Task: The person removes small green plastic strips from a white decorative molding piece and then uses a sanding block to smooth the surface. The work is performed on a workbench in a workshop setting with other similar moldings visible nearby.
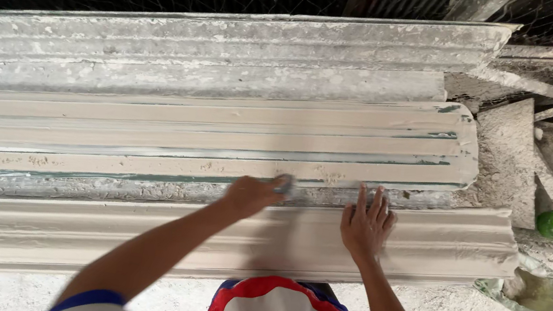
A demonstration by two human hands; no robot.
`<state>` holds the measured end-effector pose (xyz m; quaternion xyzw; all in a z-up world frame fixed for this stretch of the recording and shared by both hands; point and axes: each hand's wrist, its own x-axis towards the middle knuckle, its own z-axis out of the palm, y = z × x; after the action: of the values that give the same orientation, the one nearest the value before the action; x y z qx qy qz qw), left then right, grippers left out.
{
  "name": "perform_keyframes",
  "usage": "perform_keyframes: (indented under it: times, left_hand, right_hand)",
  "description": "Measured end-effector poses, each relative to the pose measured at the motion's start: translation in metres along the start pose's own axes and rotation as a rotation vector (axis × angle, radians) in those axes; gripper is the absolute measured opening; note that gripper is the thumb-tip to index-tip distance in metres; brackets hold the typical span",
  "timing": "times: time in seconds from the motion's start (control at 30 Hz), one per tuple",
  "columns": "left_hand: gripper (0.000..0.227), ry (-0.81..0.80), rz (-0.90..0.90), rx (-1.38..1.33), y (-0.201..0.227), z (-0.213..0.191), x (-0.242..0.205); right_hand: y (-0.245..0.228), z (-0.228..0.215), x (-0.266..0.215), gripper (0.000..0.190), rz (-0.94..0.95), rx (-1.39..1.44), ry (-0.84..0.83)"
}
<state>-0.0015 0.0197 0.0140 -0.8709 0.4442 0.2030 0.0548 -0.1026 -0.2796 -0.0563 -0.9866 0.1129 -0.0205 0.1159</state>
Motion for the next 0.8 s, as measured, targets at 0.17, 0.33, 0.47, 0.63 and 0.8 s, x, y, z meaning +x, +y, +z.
perform_keyframes:
  times: [0.17,0.33,0.47,0.63,0.8]
  left_hand:
    - [0.063,-0.035,-0.058,-0.010,-0.036,0.002,-0.063]
    - [0.067,0.061,-0.017,0.008,0.023,0.000,0.031]
    - [0.060,0.097,0.015,-0.002,0.031,0.000,0.044]
    - [0.068,-0.161,-0.131,-0.003,-0.017,-0.002,-0.042]
    - [0.054,0.000,-0.123,-0.278,0.028,-0.025,0.037]
  right_hand:
    - [-0.004,0.003,0.003,0.066,0.024,-0.048,0.003]
    - [0.001,0.005,0.005,0.066,0.023,-0.028,-0.070]
    - [0.038,0.001,0.020,0.065,0.027,0.066,-0.275]
    - [0.140,-0.029,0.045,0.066,0.069,-0.125,-0.115]
    - [0.164,-0.030,0.049,0.073,0.129,0.005,-0.063]
